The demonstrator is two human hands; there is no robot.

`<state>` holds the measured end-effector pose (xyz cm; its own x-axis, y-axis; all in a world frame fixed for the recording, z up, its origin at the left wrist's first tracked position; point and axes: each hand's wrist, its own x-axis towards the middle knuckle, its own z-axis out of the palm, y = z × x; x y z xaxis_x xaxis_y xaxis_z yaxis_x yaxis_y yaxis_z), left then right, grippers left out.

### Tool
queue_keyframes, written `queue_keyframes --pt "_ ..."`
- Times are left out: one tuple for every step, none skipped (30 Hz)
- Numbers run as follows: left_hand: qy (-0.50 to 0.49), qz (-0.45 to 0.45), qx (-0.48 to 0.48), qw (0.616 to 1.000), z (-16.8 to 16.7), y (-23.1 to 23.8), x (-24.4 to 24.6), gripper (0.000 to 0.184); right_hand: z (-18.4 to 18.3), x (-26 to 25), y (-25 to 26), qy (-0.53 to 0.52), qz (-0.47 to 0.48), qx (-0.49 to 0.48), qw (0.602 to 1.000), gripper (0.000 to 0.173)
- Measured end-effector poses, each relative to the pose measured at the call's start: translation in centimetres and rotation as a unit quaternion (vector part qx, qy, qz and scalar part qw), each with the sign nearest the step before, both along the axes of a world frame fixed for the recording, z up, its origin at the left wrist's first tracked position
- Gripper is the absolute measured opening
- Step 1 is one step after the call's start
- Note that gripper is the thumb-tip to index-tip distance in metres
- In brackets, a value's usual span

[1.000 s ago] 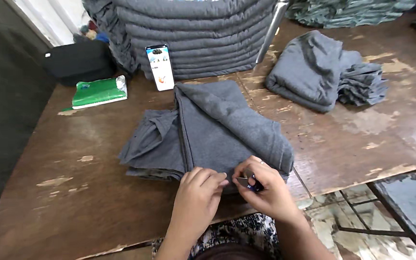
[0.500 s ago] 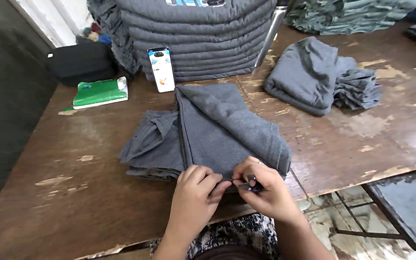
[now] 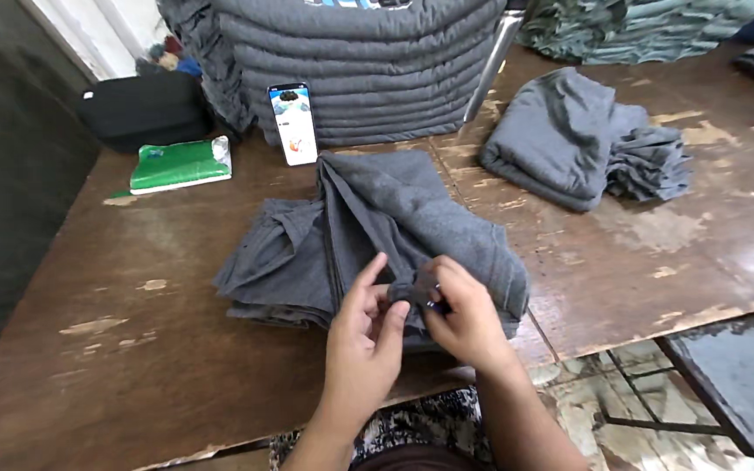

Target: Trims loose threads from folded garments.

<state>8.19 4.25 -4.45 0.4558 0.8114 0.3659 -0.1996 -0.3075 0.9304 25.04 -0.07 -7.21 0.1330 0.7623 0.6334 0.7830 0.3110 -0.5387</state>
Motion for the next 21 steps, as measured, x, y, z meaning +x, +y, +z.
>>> queue_keyframes --pt "-0.060 -0.036 -0.074 0.995 0.1 0.3 -0.1 0.058 -0.3 -0.1 -0.1 -0.001 0.015 0.003 1.000 0.008" --pt "-0.105 -0.057 -0.133 0.984 0.0 0.5 -0.2 0.057 -0.5 -0.1 -0.4 0.014 0.036 0.023 0.999 0.009" --pt "-0.133 -0.061 -0.167 0.975 -0.3 0.5 -0.1 0.052 -0.5 0.0 -0.6 0.037 0.062 0.047 0.996 0.012" --pt "-0.155 -0.057 -0.177 0.970 -0.7 0.4 -0.1 0.045 -0.5 -0.1 -0.8 0.052 0.083 0.065 0.993 0.016" --pt "-0.169 -0.047 -0.167 0.970 -1.3 0.3 0.0 0.037 -0.4 -0.3 -1.0 0.054 0.095 0.081 0.991 0.019" --pt "-0.171 -0.037 -0.142 0.974 -1.8 0.2 0.1 0.031 -0.2 -0.6 -1.1 0.043 0.102 0.095 0.989 0.022" --pt "-0.169 -0.032 -0.116 0.978 -2.2 0.0 0.1 0.029 -0.1 -1.1 -1.1 0.030 0.108 0.111 0.988 0.022" --pt "-0.171 -0.033 -0.097 0.980 -2.5 -0.1 0.1 0.029 0.0 -1.5 -1.1 0.012 0.113 0.125 0.986 0.021" --pt "-0.172 -0.035 -0.081 0.981 -2.8 -0.2 0.0 0.030 0.1 -1.8 -1.0 -0.009 0.118 0.139 0.983 0.019" --pt "-0.173 -0.041 -0.067 0.982 -3.0 -0.2 -0.1 0.030 0.2 -1.9 -1.0 -0.027 0.122 0.156 0.980 0.017" --pt "-0.174 -0.051 -0.056 0.982 -3.1 -0.2 -0.3 0.032 0.3 -1.9 -0.9 -0.045 0.124 0.169 0.977 0.016" --pt "-0.176 -0.062 -0.047 0.981 -3.3 -0.3 -0.4 0.034 0.4 -1.8 -0.8 -0.059 0.127 0.175 0.974 0.016" --pt "-0.176 -0.069 -0.039 0.981 -3.3 -0.3 -0.6 0.035 0.5 -1.7 -0.7 -0.071 0.134 0.179 0.972 0.016" --pt "-0.174 -0.072 -0.030 0.982 -3.4 -0.4 -0.7 0.038 0.6 -1.5 -0.7 -0.079 0.142 0.180 0.970 0.017" --pt "-0.170 -0.072 -0.021 0.983 -3.4 -0.5 -0.7 0.040 0.7 -1.3 -0.6 -0.084 0.151 0.180 0.969 0.017" --pt "-0.168 -0.068 -0.013 0.983 -3.4 -0.5 -0.7 0.042 0.7 -1.2 -0.7 -0.084 0.156 0.181 0.967 0.017" --pt "-0.166 -0.061 -0.005 0.984 -3.5 -0.6 -0.6 0.043 0.6 -1.1 -0.7 -0.078 0.160 0.183 0.967 0.017" --pt "-0.161 -0.051 0.005 0.986 -3.6 -0.7 -0.5 0.043 0.6 -1.1 -0.8 -0.068 0.160 0.183 0.968 0.018" --pt "-0.156 -0.040 0.012 0.987 -3.7 -0.7 -0.4 0.042 0.6 -1.1 -0.9 -0.056 0.159 0.180 0.969 0.017" --pt "-0.150 -0.030 0.018 0.988 -3.8 -0.8 -0.3 0.039 0.6 -1.1 -1.1 -0.044 0.158 0.174 0.971 0.017" --pt "-0.142 -0.023 0.025 0.989 -3.9 -0.9 -0.2 0.037 0.7 -1.1 -1.3 -0.035 0.154 0.167 0.973 0.017"
